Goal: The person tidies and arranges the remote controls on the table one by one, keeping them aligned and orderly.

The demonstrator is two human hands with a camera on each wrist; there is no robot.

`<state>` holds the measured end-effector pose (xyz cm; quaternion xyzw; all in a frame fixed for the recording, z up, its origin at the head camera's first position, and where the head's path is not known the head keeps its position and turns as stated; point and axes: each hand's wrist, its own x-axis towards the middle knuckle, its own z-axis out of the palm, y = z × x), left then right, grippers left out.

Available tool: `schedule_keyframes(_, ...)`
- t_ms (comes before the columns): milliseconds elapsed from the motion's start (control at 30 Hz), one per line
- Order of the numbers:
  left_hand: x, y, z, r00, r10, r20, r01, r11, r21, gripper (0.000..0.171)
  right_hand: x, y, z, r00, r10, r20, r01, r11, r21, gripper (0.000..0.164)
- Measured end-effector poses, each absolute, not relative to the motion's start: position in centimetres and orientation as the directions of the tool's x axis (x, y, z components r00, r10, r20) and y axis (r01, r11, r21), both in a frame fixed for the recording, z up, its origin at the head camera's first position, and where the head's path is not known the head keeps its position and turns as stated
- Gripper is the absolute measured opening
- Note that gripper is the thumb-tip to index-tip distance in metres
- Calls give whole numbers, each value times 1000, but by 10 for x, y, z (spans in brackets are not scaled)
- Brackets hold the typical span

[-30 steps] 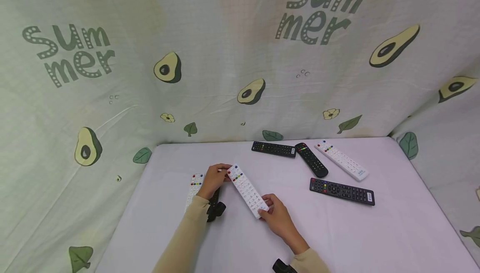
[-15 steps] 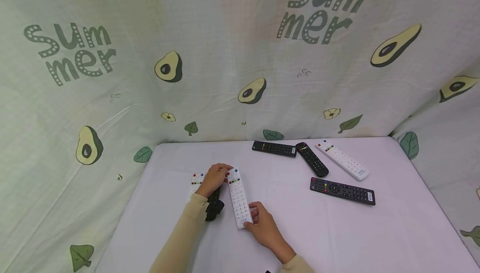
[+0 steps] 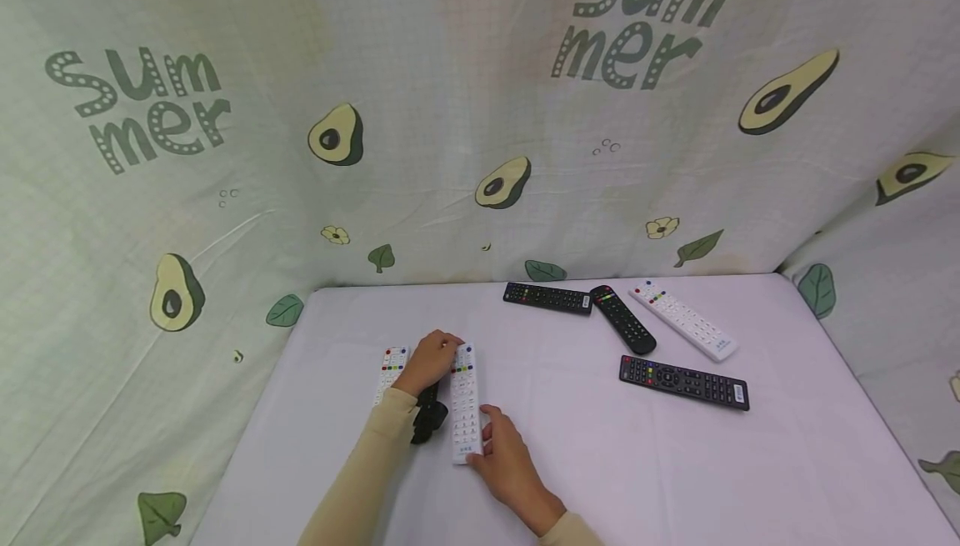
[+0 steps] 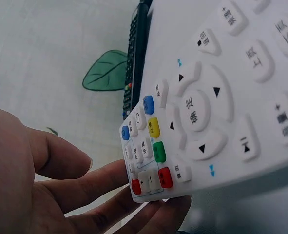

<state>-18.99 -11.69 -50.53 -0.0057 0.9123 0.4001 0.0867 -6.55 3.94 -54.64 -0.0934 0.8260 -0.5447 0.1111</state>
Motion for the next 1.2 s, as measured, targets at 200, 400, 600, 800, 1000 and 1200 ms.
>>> schedule_keyframes(200, -189, -116, -509, -983, 83, -165, -61, 699, 713, 38, -64, 36, -547, -954, -295, -50, -87, 436, -896, 71)
schedule_keyframes(400, -189, -114, -513, -980, 106, -169, -40, 727, 686, 40, -64, 33, -545, -947, -321, -27, -137, 478, -868, 70)
schedule_keyframes(600, -187, -110, -514, -981, 122, -148, -9, 742, 671, 37, -64, 34, -545, -944, -329, -25, -148, 491, -859, 70)
schedule_keyframes(800, -184, -103, -511, -988, 119, -97, 32, 777, 629, 34, -65, 52, -541, -960, -278, 6, -155, 518, -841, 65)
schedule_keyframes(1000, -182, -87, -510, -988, 157, 5, 123, 757, 642, 31, -76, 86, -538, -993, -109, 42, -94, 538, -838, 57)
schedule_keyframes(1200, -175, -57, -508, -981, 192, 31, 163, 730, 663, 29, -89, 140, -537, -995, 40, 88, -52, 555, -830, 51)
